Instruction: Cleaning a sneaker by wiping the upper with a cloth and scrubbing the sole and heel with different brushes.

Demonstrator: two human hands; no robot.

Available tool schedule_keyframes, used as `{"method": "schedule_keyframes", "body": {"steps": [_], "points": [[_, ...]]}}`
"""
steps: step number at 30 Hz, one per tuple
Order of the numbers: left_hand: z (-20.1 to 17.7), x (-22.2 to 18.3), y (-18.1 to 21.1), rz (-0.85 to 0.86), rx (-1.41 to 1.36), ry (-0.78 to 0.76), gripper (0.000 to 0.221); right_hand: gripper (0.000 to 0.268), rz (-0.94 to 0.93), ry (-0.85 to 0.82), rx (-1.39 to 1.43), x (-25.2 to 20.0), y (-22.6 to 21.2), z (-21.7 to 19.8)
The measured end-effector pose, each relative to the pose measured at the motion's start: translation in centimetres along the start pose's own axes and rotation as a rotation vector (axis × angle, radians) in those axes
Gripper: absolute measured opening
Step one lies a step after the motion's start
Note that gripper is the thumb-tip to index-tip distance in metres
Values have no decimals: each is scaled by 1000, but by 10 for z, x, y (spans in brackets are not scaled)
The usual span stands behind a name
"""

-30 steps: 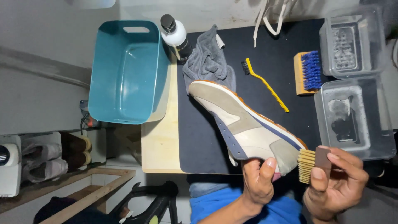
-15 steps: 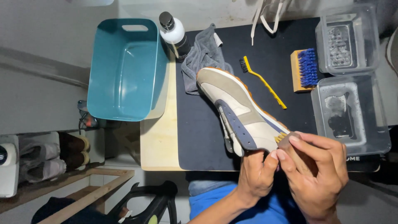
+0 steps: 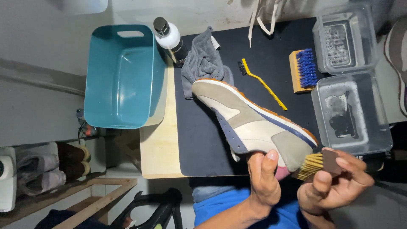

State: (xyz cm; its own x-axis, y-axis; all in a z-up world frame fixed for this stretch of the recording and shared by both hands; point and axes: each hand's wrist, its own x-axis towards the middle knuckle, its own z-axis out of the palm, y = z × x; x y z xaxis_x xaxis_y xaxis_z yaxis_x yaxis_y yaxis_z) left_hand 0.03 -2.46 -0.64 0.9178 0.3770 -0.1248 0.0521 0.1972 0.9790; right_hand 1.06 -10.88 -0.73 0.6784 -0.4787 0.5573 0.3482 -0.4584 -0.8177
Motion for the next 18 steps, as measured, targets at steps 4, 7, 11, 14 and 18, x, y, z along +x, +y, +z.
{"method": "schedule_keyframes", "body": {"steps": [4, 7, 11, 14, 18], "points": [[3, -20, -31, -215, -202, 178, 38, 43, -56, 141, 59, 28, -19, 27], [12, -30, -42, -327, -376, 369, 33, 42, -63, 206, 62, 34, -34, 35], [21, -17, -17, -369, -477, 443, 32, 58, 17, 118, -79, 20, -80, 50], [26, -7, -10, -398, -522, 402, 32, 43, 53, 138, 93, -19, -29, 22], [20, -14, -24, -377, -318, 326, 37, 43, -23, 183, 68, 15, -32, 31]]}}
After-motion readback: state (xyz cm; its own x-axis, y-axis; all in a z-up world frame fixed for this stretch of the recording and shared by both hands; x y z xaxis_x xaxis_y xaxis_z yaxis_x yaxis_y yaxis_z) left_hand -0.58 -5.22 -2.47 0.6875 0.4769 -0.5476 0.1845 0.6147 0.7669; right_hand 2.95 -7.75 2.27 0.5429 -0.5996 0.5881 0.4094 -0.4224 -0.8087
